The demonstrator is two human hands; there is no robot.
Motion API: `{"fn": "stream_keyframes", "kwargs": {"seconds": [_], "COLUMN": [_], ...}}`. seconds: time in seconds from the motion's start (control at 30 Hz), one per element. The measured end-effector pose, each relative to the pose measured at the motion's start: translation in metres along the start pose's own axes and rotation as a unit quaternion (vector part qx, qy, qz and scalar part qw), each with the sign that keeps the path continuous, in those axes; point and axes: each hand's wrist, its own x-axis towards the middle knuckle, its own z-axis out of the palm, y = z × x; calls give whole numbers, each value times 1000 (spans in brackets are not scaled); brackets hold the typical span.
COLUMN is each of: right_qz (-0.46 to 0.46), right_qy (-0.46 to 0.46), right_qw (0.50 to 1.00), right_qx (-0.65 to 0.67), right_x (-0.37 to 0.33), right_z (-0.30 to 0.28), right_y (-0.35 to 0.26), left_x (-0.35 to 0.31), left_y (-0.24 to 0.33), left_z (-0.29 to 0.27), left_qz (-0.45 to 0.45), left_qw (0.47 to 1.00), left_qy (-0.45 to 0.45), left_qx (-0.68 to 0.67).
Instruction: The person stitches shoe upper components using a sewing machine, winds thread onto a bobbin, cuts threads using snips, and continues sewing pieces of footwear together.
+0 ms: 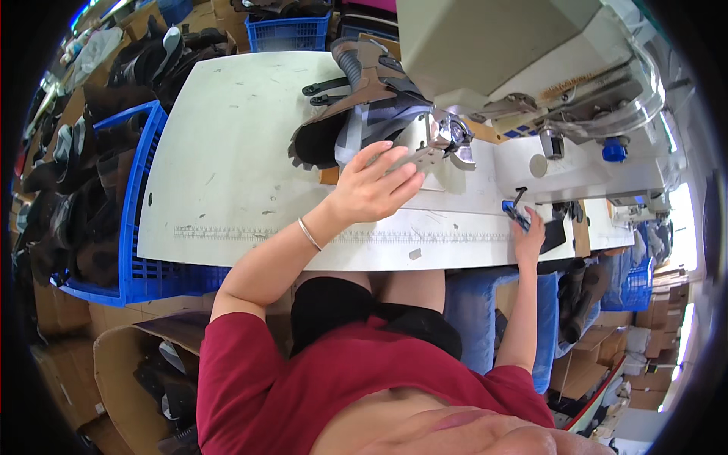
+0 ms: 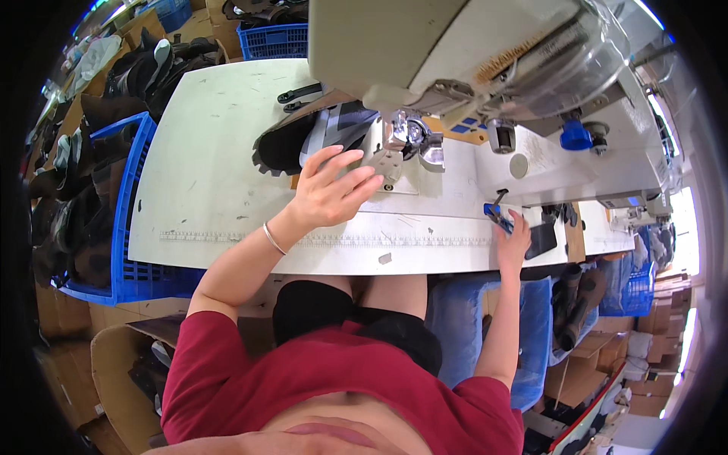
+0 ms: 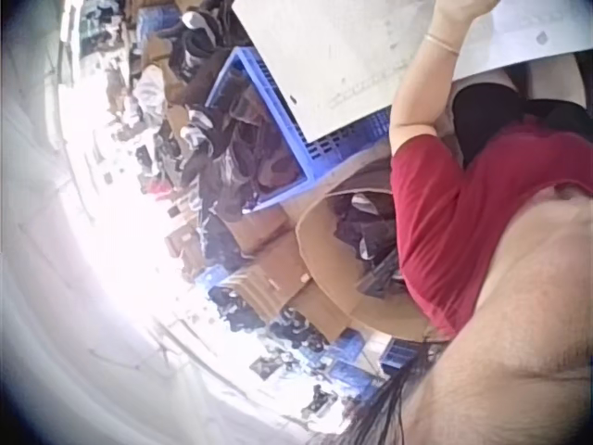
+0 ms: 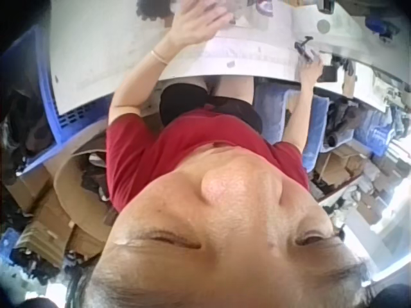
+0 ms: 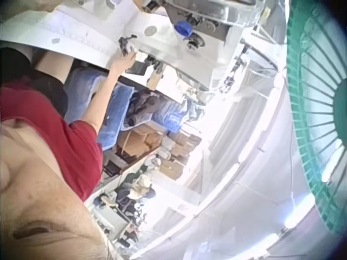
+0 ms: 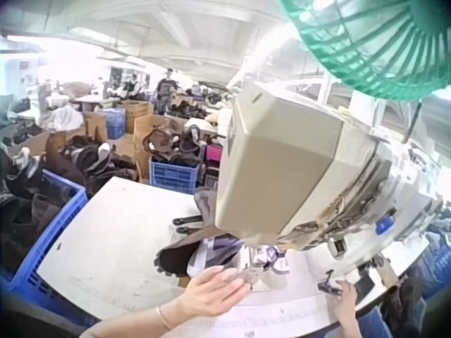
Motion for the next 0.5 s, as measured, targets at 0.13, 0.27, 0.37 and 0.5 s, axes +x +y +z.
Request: {"fn": "stream_keyframes", "kwargs": {"seconds": [0.13,0.27,0.37,0.5], "right_qz": [-67,-161,93,-226], "right_qy": [-66,71,-125,-85], "right_qw": [995,980,938,935], "right_qx": [-44,97,309,258], "right_x": [3,-5,6,60], "right_z": [-5,-7,-55,-78], "right_y": [5,-14,-114,-193], "left_x": [-4,-3,-3,-4], "left_y": [1,4,4,2], "left_z": [2,7,9,4], "left_qz": [2,6,5,-13], "left_qw": [999,999,999,997], "left_qy": [-19,-11,-25,-52], "left_qx": [-26,-52,-46,-57]}}
